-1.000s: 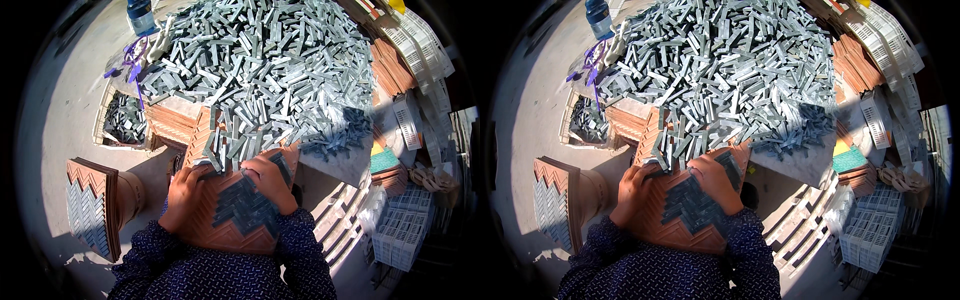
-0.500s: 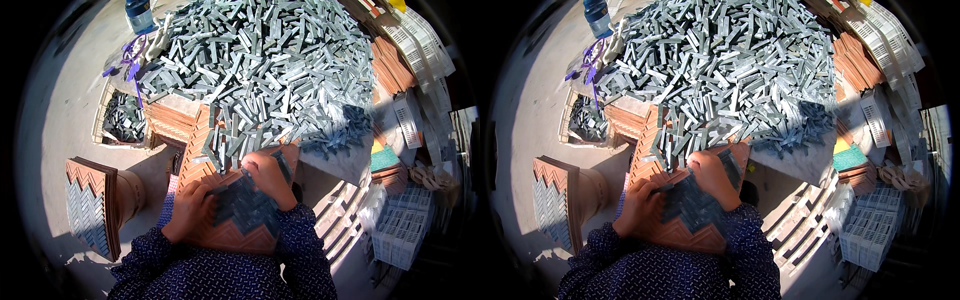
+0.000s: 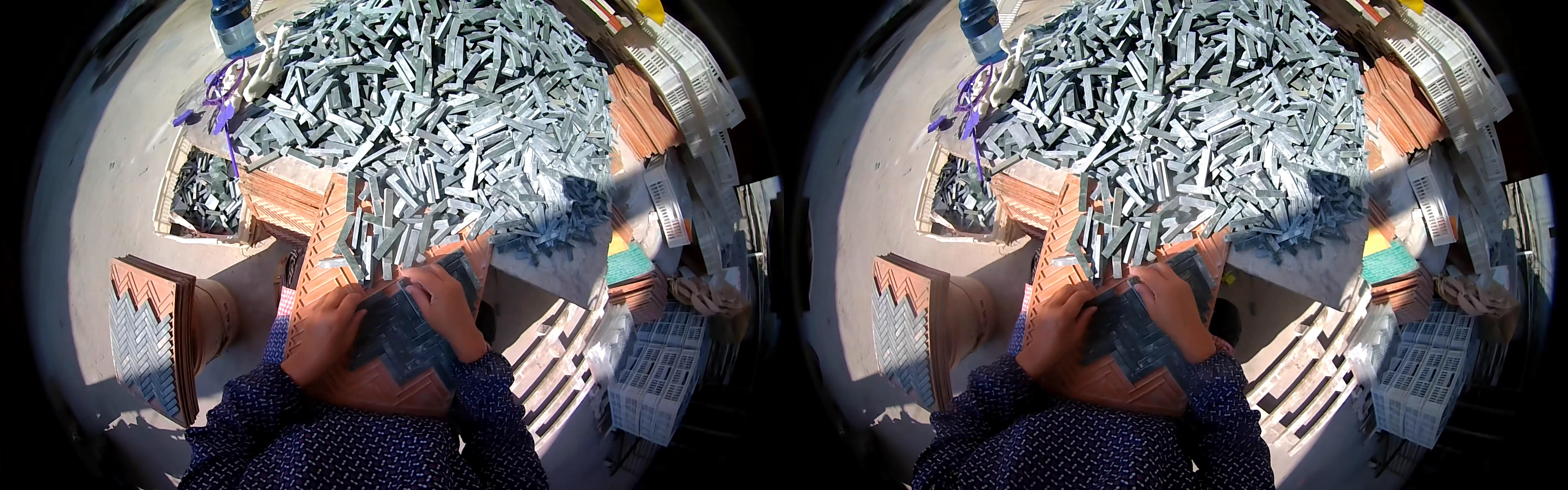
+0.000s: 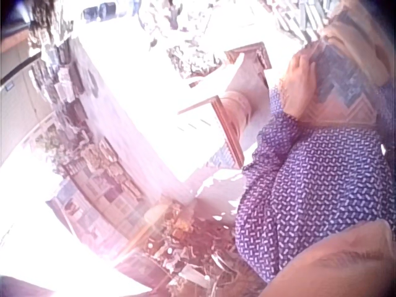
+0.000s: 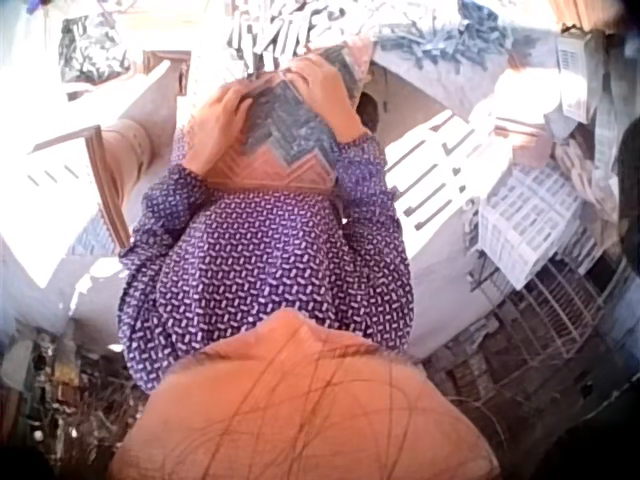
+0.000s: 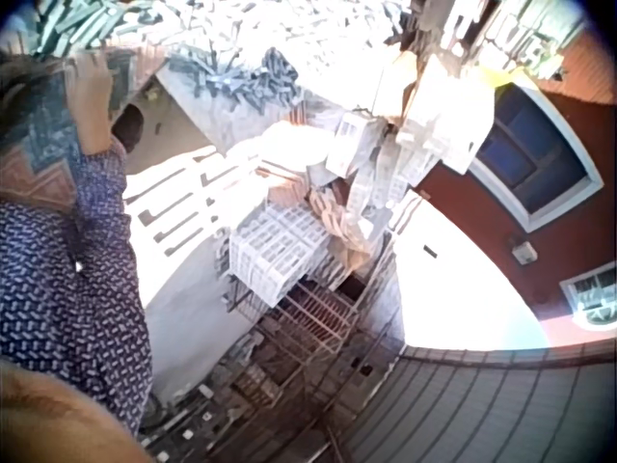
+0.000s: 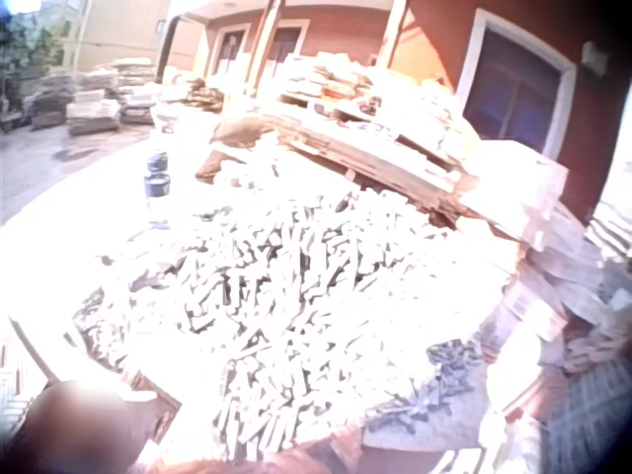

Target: The person sits on the ground and arranges small rectangular tiles onto a larger board to form a herringbone pattern. They pick tiles from a nearby pile and place them one by one into the pattern.

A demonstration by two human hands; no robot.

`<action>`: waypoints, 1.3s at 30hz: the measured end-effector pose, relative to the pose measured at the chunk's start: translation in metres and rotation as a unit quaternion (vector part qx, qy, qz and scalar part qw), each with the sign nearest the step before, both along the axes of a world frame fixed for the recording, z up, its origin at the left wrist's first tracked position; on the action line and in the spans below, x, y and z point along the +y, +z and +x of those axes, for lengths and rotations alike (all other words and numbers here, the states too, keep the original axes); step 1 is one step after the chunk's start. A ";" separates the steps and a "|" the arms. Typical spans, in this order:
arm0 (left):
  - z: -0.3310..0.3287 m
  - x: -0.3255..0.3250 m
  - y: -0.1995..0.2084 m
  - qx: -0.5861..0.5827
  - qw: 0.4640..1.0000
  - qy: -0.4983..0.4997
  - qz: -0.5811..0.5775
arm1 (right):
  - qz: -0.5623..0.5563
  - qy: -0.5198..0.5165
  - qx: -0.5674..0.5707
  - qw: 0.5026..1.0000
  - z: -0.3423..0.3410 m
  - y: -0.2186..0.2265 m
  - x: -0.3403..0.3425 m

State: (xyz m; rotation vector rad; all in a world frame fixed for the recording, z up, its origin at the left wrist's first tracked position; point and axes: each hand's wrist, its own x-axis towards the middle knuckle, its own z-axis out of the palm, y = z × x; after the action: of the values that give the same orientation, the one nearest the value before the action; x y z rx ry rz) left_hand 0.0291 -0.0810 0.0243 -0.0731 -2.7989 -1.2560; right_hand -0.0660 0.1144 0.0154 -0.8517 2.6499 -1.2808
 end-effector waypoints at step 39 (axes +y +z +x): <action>0.081 -0.035 -0.027 -0.085 0.968 0.214 0.099 | -0.163 -0.260 -0.179 0.935 0.086 -0.041 0.072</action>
State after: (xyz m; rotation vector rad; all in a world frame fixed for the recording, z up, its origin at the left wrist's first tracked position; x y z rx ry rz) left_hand 0.1098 -0.1160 -0.0031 0.6399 -2.5930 -1.4642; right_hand 0.0197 0.1861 -0.0258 0.1041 2.4706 -1.8148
